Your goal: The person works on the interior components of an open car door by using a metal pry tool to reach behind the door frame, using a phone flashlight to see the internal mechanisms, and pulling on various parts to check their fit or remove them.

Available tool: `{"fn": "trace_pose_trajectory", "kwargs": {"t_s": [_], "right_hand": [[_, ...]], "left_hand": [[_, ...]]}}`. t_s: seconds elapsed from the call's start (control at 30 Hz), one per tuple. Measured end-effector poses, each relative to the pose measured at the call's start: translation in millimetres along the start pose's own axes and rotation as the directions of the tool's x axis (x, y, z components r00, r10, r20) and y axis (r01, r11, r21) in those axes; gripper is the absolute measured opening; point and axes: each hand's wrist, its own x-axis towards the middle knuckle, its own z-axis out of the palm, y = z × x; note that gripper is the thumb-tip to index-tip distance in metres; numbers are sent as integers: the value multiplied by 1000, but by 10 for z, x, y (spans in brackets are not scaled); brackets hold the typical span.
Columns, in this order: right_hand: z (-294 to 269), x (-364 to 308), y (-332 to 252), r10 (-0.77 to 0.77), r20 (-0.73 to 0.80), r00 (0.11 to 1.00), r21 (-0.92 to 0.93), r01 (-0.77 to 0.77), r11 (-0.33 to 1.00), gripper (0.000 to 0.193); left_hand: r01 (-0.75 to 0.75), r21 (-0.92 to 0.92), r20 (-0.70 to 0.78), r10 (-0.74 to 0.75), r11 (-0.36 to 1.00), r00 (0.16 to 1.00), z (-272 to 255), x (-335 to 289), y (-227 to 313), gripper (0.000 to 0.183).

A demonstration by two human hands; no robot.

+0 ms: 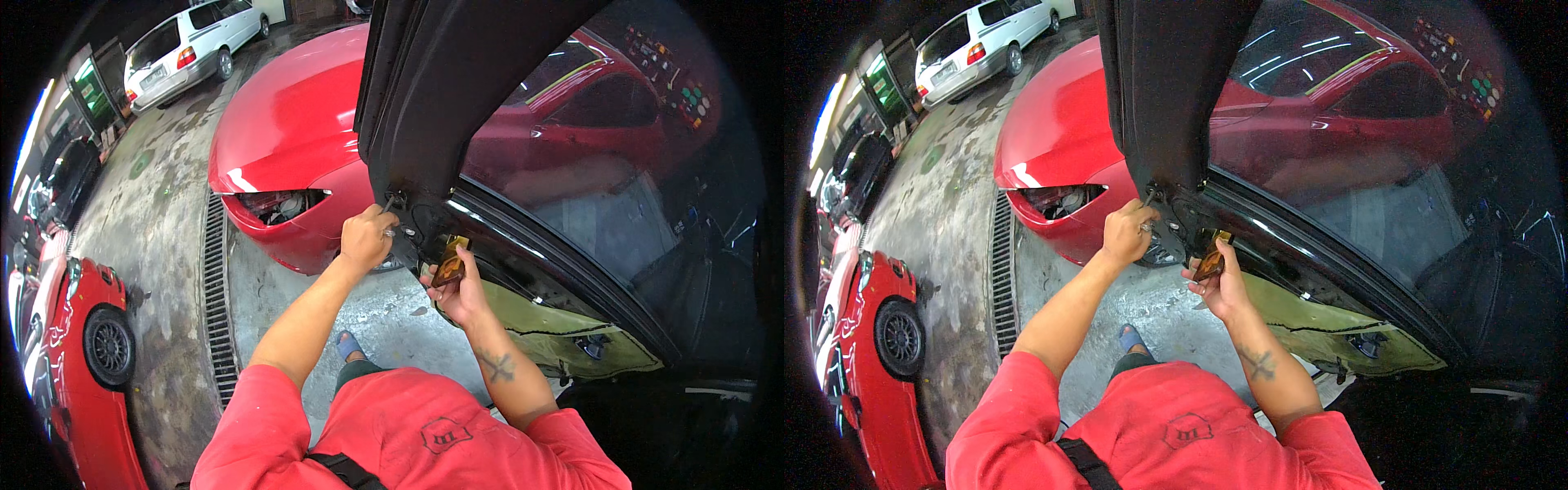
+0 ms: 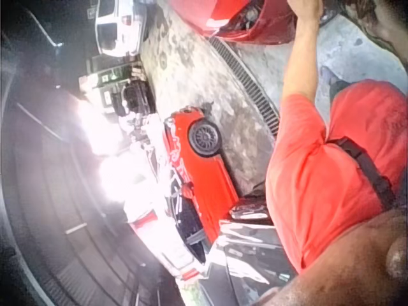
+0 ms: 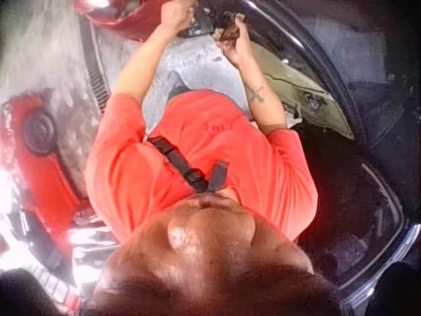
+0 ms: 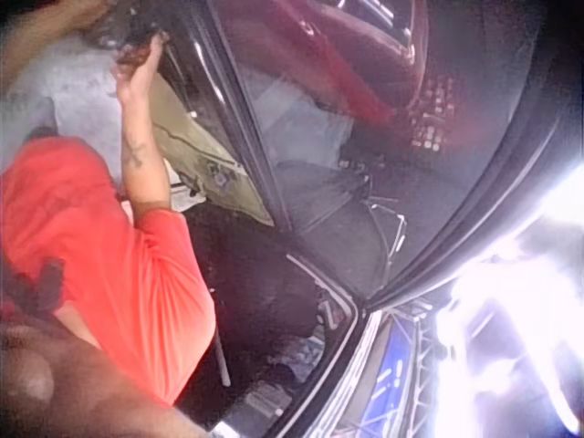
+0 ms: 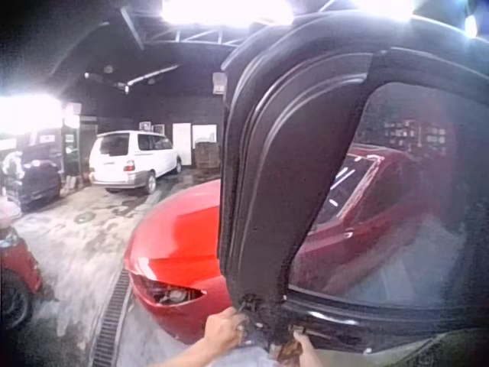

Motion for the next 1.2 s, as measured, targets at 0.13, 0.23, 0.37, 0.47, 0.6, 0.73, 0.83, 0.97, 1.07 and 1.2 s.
{"fn": "trace_pose_trajectory", "kwargs": {"t_s": [0.13,0.23,0.37,0.47,0.6,0.73,0.83,0.97,1.07,1.2], "right_hand": [[4,22,-7,-2,4,1000,-2,2,1000,58],[21,-27,-17,-13,-22,1000,2,13,1000,58],[33,-58,-33,-3,-66,998,19,4,1000,58],[115,-74,-51,-12,-66,998,10,13,1000,57],[112,-5,-16,-6,-14,1000,-9,6,1000,56],[15,94,8,3,39,999,38,-5,999,52],[31,31,2,-5,49,999,34,4,999,50],[92,10,-4,10,23,1000,49,-12,999,46],[72,-5,-16,12,16,1000,69,-13,998,47],[59,-2,-19,30,25,999,86,-32,996,47]], "left_hand": [[-23,-111,-119,10,994,993,93,-2,-36,17],[-31,63,-47,34,998,998,93,12,59,11],[-136,328,137,95,935,986,-6,80,98,5],[-261,468,215,178,844,960,-51,133,29,14],[-448,644,421,200,620,884,-144,178,44,22],[-535,706,540,137,464,831,-126,248,132,26],[-561,681,563,154,470,812,-204,290,170,25],[-527,682,479,234,507,846,-309,244,131,23],[-503,663,419,282,555,863,-383,254,166,20],[-484,624,411,270,613,871,-407,232,142,19]]}}
